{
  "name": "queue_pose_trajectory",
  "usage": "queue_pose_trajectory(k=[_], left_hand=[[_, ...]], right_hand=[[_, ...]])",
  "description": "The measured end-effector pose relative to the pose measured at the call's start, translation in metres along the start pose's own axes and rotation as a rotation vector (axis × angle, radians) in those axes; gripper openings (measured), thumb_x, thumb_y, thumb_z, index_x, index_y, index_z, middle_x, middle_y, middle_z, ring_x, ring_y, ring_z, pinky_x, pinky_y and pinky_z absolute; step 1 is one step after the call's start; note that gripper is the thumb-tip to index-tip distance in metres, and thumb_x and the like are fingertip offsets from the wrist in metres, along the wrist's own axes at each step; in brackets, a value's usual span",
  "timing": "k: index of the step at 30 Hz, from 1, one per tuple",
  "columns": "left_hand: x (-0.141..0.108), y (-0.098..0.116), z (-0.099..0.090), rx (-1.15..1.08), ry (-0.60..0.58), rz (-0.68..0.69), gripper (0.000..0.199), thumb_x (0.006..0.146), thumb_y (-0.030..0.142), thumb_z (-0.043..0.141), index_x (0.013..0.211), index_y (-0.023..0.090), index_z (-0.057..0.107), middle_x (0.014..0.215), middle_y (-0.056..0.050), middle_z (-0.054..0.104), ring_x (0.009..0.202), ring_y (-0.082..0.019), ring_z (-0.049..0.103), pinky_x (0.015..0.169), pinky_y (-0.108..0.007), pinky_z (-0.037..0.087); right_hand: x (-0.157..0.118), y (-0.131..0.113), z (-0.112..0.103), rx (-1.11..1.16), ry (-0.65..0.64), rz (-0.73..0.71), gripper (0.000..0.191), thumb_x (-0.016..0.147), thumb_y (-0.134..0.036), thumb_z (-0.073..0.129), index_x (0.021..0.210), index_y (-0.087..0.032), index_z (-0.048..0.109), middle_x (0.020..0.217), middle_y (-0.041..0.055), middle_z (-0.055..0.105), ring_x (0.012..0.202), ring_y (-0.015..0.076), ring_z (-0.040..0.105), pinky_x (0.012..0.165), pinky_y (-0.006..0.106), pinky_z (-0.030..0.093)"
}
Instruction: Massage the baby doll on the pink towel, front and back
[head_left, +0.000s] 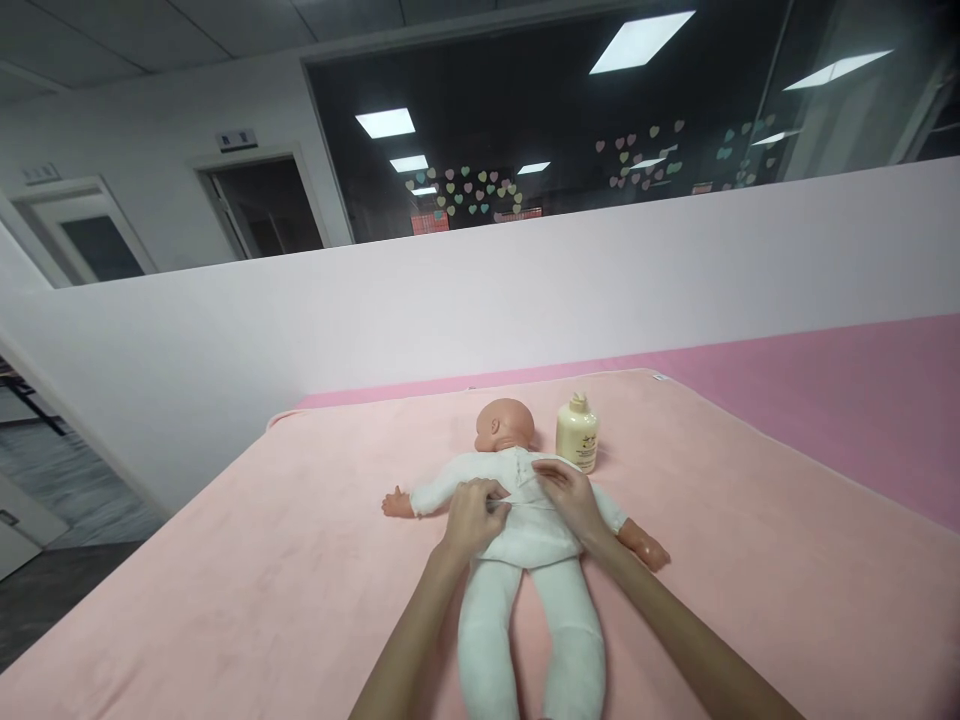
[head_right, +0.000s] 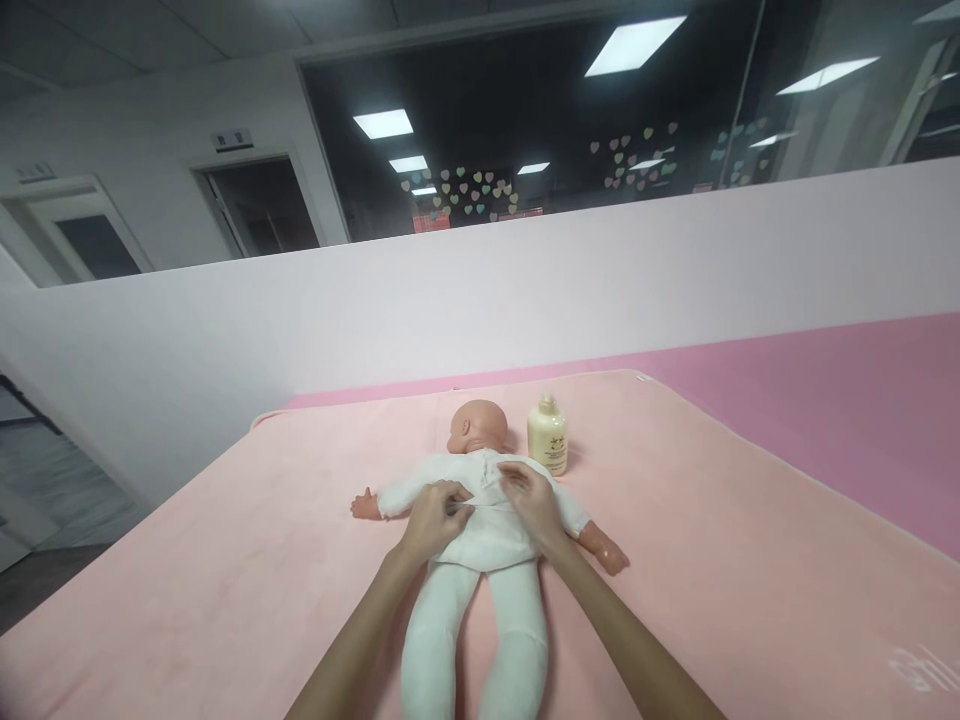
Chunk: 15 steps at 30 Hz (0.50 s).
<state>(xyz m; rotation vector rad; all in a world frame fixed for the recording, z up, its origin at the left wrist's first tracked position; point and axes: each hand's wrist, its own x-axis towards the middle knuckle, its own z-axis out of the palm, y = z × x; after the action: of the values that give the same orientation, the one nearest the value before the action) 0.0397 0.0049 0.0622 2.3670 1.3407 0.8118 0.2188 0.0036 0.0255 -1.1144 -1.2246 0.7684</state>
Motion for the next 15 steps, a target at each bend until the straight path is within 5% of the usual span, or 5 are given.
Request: queue_pose_trajectory(k=[5,12,15], left_hand=[[0.002,0.003,-0.006,0.049,-0.055,0.051,0.022,0.077,0.02,0.053,0.091,0.019,0.071,0.088,-0.004,0.071,0.084,-0.021,0.062,0.08,-0.033,0.045],[0.024,0.01,-0.012,0.359,-0.06,0.158,0.034,0.08,0.014,0.047,0.109,0.019,0.063,0.106,-0.01,0.065,0.1,-0.026,0.058,0.083,-0.037,0.043],[0.034,0.007,-0.004,0.377,-0.081,0.074,0.028,0.081,0.012,0.045,0.101,0.017,0.064,0.101,-0.01,0.066,0.097,-0.026,0.059,0.082,-0.038,0.042]], right_hand=[[0.009,0.003,0.006,-0.447,-0.175,-0.141,0.022,0.072,-0.018,0.055,0.091,-0.018,0.067,0.1,0.0074,0.068,0.098,0.0201,0.06,0.093,0.037,0.044],[0.014,0.01,0.016,-0.641,-0.146,-0.145,0.018,0.075,-0.012,0.048,0.078,-0.018,0.065,0.089,0.0069,0.069,0.088,0.0197,0.061,0.085,0.033,0.044],[0.016,0.001,0.014,-0.683,-0.157,-0.124,0.021,0.074,-0.013,0.046,0.079,-0.018,0.066,0.089,0.0069,0.07,0.088,0.0198,0.061,0.084,0.032,0.044]])
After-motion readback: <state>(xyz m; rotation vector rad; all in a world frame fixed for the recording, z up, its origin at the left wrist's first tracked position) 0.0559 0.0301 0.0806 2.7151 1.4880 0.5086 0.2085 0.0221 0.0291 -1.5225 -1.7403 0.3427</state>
